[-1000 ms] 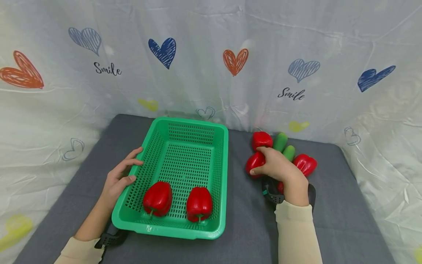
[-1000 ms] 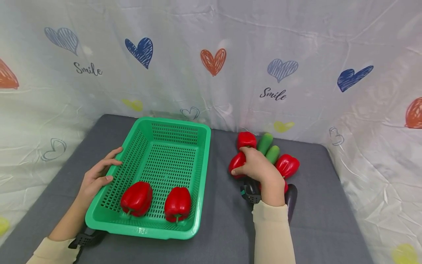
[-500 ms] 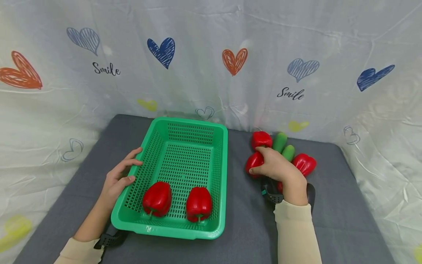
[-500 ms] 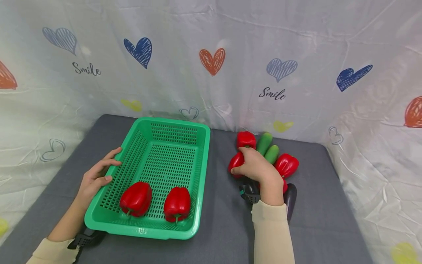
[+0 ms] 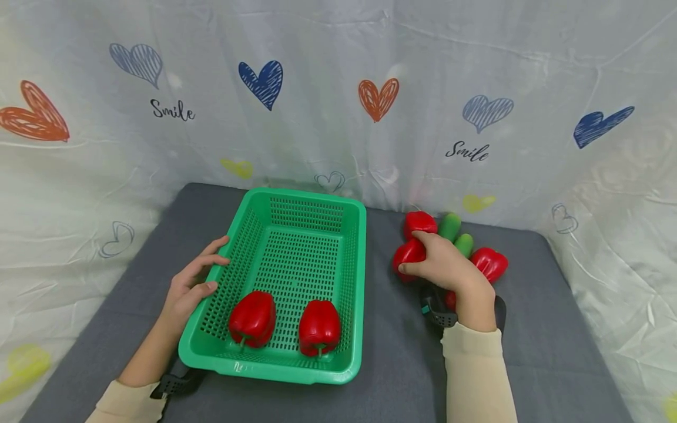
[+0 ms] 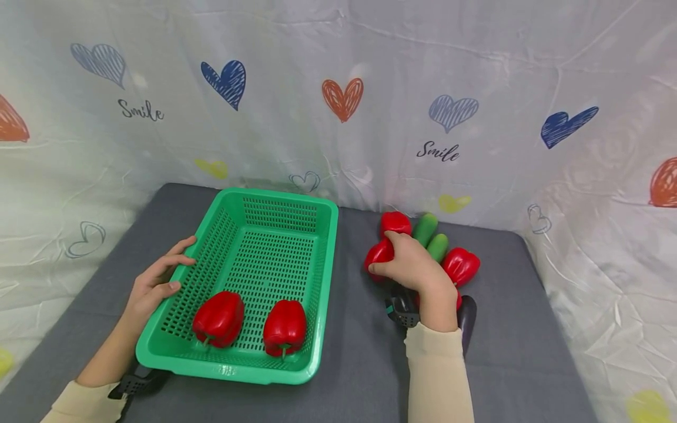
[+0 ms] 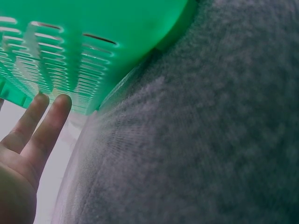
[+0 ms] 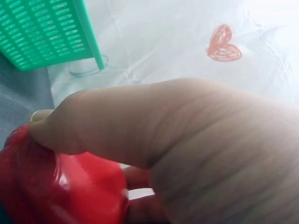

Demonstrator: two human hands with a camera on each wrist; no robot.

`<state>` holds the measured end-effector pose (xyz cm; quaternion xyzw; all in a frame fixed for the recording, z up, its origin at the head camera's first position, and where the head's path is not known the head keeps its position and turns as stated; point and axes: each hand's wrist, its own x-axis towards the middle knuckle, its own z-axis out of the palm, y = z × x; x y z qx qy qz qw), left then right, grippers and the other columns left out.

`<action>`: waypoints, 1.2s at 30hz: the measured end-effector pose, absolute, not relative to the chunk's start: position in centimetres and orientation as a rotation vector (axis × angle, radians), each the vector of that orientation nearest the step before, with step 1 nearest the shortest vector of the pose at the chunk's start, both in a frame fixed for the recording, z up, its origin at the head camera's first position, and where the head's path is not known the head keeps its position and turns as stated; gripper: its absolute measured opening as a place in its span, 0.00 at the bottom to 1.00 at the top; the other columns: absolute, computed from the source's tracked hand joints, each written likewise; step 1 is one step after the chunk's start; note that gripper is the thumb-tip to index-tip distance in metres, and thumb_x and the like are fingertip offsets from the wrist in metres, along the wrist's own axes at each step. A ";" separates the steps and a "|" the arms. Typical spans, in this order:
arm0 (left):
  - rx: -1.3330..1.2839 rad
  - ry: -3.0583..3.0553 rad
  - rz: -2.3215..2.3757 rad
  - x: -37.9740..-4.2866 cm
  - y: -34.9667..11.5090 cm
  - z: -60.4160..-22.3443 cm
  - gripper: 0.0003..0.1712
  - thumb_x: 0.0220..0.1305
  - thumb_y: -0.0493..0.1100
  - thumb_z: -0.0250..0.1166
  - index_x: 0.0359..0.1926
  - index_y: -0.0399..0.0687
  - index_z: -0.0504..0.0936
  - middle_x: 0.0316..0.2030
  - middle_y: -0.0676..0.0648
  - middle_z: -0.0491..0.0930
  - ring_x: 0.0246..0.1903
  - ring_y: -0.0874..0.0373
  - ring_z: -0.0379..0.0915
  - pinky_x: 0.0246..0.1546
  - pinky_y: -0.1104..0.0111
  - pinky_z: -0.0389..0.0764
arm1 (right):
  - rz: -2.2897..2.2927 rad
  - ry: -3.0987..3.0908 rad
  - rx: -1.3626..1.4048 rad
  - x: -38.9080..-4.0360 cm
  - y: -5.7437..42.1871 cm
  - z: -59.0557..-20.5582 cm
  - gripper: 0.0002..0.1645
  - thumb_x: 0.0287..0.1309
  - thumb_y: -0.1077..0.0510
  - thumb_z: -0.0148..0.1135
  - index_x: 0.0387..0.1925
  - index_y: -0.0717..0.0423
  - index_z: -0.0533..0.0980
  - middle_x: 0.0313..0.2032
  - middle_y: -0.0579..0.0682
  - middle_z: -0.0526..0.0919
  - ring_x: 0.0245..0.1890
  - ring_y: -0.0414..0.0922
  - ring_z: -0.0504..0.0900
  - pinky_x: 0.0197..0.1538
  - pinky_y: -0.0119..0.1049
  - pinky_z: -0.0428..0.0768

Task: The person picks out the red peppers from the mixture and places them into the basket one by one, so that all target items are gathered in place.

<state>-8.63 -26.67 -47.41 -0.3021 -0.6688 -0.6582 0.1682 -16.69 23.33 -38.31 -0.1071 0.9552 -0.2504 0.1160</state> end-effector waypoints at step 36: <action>-0.873 -1.890 -1.884 -9.0 -26.8 -47.5 0.23 0.61 0.16 0.47 0.57 0.16 0.76 0.79 0.33 0.66 0.82 0.47 0.57 0.75 0.66 0.62 | -0.935 3.052 -0.844 -18.2 14.5 -31.8 0.54 0.60 0.44 0.79 0.82 0.55 0.65 0.70 0.54 0.74 0.69 0.54 0.72 0.51 0.55 0.89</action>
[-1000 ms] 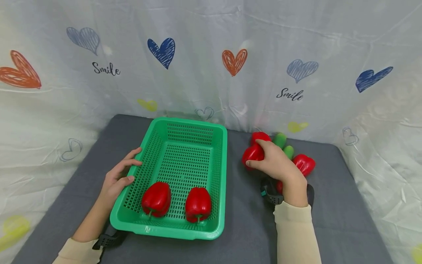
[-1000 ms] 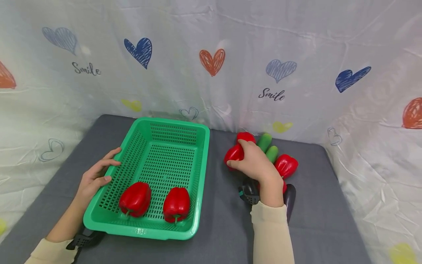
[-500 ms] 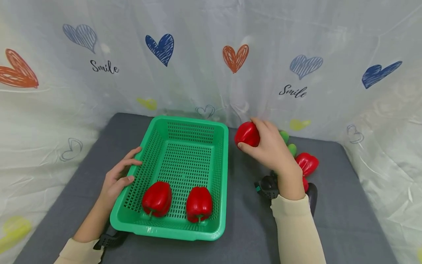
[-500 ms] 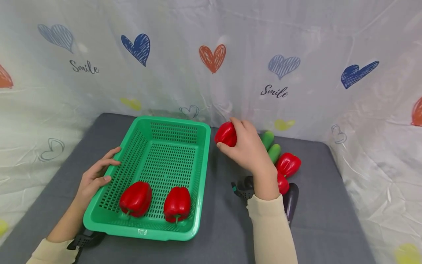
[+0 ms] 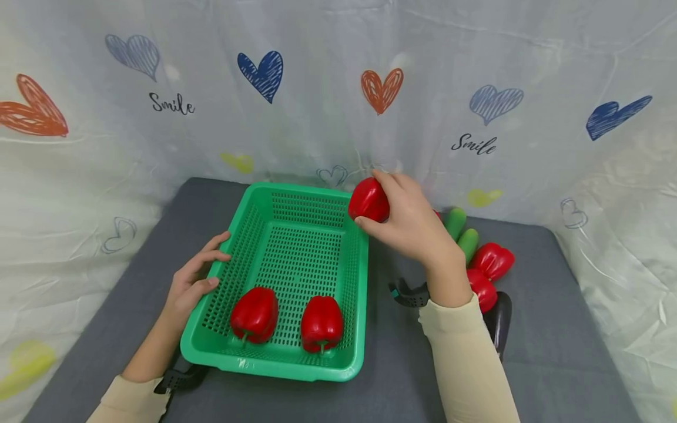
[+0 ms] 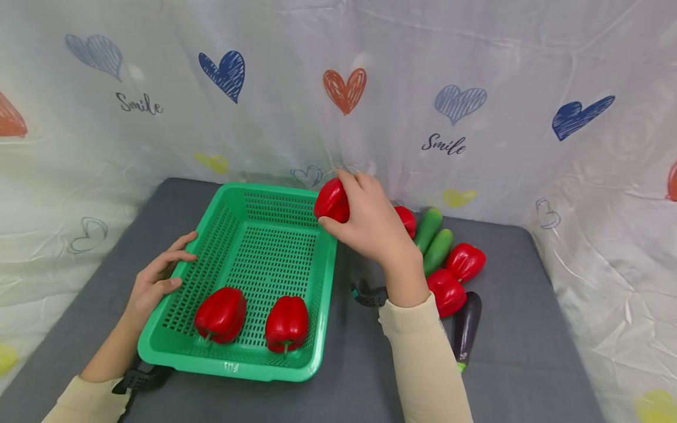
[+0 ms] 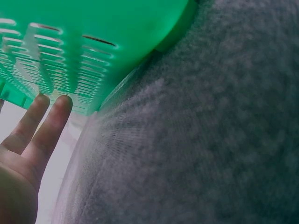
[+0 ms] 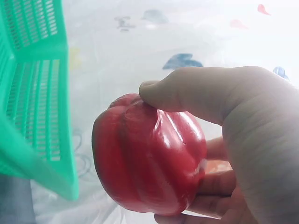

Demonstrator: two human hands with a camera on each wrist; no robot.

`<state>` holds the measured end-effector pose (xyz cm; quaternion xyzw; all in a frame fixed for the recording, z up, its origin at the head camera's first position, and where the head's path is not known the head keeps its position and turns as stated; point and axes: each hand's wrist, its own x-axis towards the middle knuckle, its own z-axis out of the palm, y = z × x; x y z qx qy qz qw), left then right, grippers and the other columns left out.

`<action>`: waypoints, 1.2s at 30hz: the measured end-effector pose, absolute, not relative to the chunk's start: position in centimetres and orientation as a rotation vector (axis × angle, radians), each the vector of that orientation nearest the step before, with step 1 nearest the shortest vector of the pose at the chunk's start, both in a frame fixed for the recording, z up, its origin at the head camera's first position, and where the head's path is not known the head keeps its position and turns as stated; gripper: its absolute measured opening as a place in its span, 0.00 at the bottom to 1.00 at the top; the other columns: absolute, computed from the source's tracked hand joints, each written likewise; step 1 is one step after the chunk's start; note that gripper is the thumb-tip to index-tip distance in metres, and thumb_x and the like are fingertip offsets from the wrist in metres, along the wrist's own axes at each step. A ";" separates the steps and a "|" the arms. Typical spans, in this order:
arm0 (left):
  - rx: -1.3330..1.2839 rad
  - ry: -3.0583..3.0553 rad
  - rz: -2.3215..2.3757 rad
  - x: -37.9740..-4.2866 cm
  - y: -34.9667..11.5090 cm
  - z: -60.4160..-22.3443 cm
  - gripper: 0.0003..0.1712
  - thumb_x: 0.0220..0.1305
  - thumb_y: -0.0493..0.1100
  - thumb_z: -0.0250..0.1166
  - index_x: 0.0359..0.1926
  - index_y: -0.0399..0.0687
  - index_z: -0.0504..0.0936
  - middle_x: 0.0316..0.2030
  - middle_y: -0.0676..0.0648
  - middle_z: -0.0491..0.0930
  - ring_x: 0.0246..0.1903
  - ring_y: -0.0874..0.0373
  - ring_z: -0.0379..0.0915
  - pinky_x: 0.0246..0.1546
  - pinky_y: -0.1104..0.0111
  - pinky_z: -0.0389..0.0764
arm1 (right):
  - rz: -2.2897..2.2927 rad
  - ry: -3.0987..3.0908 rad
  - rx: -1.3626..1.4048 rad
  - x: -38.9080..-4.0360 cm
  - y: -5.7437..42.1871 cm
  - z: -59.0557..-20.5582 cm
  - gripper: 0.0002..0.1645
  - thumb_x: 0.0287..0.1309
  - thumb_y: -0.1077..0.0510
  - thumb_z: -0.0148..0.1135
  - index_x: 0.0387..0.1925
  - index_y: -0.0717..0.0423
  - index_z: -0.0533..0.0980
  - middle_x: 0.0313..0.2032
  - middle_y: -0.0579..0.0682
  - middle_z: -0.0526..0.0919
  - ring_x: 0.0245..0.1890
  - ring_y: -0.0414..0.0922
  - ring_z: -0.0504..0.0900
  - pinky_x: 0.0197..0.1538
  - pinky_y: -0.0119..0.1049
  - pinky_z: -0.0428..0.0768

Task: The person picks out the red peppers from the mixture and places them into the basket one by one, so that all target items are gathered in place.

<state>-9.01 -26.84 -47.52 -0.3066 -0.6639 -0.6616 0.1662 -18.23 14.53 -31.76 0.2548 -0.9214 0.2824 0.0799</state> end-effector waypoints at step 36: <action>-0.825 -1.927 -1.883 -8.7 -26.8 -47.4 0.22 0.64 0.18 0.47 0.57 0.17 0.75 0.80 0.35 0.66 0.82 0.50 0.58 0.73 0.67 0.63 | 0.567 -2.882 1.196 -18.1 3.7 -32.8 0.54 0.66 0.37 0.73 0.83 0.55 0.64 0.71 0.52 0.75 0.68 0.48 0.73 0.57 0.41 0.84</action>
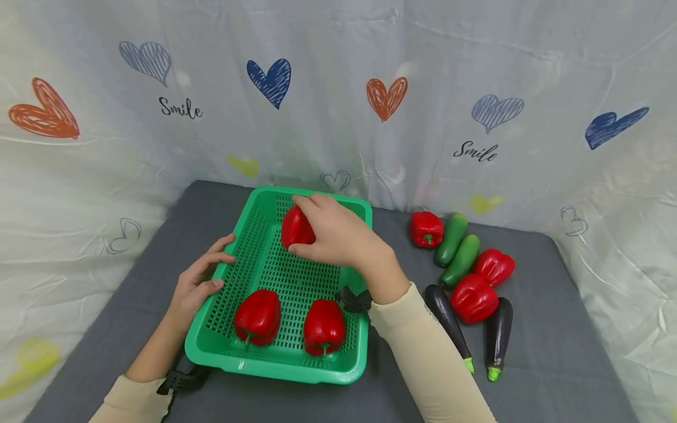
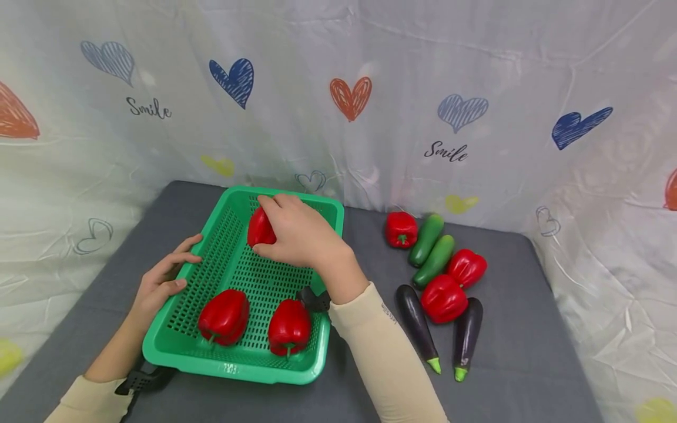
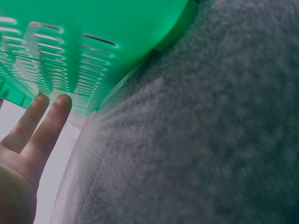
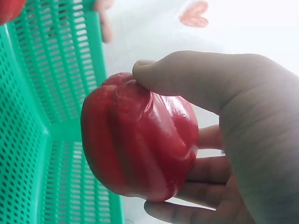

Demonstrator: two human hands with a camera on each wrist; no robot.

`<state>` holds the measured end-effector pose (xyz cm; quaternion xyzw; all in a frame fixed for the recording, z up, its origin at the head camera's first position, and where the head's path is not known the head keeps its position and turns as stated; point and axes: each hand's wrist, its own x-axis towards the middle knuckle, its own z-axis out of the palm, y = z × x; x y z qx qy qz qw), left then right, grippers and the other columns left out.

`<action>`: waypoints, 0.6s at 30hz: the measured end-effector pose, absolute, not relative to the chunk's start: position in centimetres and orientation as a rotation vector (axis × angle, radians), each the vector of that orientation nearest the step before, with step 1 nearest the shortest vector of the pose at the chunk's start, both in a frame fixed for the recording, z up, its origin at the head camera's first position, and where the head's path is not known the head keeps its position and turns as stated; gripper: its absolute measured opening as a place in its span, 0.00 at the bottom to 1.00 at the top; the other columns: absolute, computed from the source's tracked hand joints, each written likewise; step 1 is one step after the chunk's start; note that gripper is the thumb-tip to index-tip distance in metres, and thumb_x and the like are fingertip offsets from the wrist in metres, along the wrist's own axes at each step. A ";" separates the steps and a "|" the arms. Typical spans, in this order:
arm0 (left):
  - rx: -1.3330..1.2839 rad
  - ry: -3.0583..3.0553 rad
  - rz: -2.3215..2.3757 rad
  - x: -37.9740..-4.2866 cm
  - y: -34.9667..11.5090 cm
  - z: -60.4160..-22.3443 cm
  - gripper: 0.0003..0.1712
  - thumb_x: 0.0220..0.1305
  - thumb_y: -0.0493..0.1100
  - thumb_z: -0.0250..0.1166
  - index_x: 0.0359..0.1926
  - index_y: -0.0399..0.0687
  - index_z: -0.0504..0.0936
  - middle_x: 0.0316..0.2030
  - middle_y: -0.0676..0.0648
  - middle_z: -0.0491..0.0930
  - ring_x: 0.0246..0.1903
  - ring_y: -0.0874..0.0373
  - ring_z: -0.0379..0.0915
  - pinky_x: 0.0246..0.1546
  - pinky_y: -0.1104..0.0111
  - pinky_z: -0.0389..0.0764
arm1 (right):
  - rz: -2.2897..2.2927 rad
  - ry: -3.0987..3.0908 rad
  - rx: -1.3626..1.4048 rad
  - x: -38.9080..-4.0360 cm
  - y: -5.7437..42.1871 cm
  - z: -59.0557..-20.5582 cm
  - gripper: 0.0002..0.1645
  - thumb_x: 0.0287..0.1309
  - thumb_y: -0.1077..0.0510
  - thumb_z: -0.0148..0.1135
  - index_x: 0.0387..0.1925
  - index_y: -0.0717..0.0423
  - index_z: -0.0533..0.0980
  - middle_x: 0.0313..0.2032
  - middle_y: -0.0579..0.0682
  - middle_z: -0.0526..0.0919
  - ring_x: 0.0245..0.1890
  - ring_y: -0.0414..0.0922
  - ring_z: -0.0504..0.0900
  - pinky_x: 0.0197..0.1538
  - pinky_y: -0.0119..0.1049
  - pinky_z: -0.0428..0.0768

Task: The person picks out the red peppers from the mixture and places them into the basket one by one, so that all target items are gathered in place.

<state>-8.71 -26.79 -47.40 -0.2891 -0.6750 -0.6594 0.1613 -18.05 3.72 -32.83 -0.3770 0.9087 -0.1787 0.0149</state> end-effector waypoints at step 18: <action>-0.753 -1.982 -1.895 -8.4 -26.9 -47.2 0.21 0.66 0.19 0.48 0.57 0.16 0.75 0.80 0.36 0.66 0.81 0.51 0.58 0.64 0.66 0.64 | -0.423 2.696 -1.271 -17.2 -0.2 -34.5 0.56 0.67 0.36 0.73 0.84 0.58 0.62 0.76 0.51 0.74 0.74 0.49 0.72 0.67 0.41 0.80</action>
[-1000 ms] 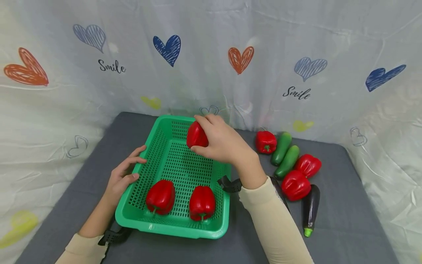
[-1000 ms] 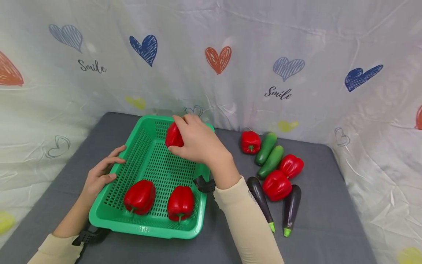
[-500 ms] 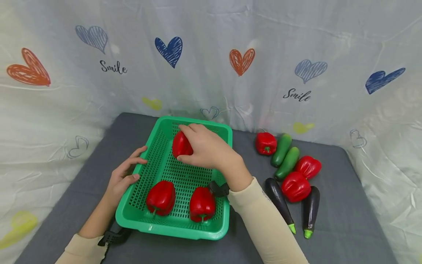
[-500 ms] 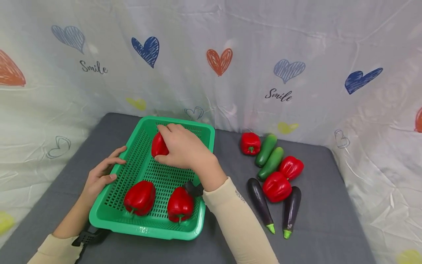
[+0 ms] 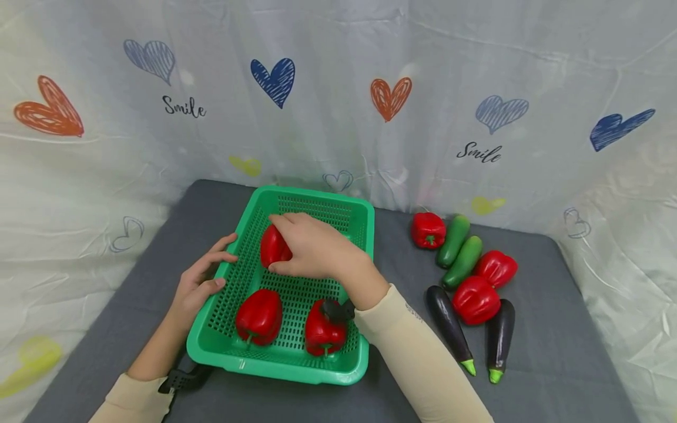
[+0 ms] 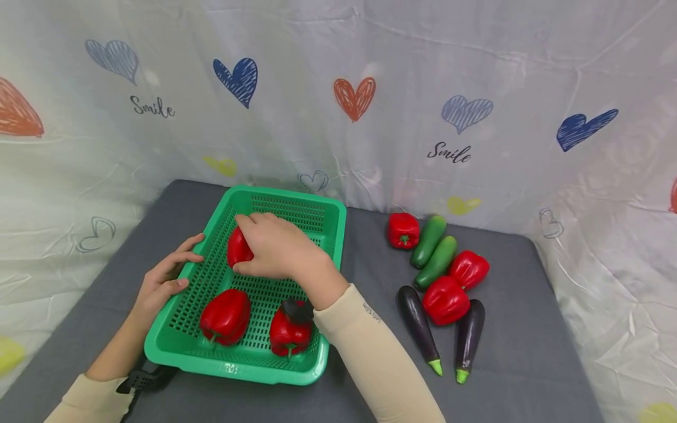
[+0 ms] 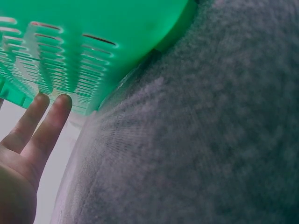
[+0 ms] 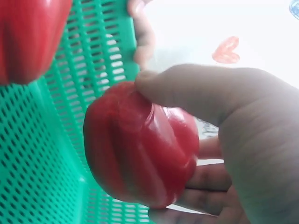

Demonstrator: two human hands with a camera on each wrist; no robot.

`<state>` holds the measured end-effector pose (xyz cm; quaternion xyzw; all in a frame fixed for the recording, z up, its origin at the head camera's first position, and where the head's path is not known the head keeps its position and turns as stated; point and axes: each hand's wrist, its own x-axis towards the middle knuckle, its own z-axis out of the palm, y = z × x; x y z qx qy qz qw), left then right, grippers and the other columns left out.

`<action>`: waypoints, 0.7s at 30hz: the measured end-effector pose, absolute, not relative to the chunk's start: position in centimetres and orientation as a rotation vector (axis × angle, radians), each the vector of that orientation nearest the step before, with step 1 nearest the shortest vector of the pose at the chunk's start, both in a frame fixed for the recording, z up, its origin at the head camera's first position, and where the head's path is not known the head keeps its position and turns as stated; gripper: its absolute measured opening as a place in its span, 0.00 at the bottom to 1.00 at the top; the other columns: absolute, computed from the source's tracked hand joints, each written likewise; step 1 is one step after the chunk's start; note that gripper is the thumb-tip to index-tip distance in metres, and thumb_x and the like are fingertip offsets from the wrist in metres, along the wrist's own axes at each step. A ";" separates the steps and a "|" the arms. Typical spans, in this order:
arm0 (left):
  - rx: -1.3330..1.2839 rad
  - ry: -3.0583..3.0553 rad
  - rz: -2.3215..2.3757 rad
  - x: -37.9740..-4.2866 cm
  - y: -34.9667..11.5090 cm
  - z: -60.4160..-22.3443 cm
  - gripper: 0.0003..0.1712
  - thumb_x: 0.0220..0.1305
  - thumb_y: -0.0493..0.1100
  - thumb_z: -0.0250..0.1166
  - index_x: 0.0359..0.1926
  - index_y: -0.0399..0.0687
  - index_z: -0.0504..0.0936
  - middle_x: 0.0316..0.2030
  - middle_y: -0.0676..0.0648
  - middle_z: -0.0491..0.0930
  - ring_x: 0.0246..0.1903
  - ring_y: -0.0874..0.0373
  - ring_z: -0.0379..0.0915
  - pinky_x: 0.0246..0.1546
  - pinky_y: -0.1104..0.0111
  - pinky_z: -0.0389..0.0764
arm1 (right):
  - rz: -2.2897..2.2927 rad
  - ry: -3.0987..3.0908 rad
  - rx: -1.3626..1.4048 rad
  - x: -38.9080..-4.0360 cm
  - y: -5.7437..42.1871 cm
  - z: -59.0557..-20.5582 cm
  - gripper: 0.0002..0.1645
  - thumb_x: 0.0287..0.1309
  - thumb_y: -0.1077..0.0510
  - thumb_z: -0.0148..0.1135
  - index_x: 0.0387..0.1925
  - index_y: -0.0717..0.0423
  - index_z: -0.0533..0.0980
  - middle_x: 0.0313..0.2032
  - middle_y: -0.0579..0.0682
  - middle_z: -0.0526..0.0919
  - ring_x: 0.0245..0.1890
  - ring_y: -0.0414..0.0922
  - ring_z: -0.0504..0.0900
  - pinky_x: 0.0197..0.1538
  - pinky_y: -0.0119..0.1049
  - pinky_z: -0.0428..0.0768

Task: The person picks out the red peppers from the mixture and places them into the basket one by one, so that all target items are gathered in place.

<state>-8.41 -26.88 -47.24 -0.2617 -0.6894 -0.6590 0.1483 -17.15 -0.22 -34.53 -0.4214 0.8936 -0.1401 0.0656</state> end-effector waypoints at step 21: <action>-0.785 -1.964 -1.878 -8.6 -27.0 -47.5 0.22 0.65 0.19 0.49 0.58 0.18 0.77 0.80 0.36 0.66 0.81 0.52 0.59 0.73 0.68 0.63 | -0.449 2.558 -1.261 -17.5 -1.5 -37.5 0.56 0.66 0.38 0.75 0.84 0.58 0.61 0.76 0.51 0.73 0.72 0.47 0.73 0.65 0.37 0.80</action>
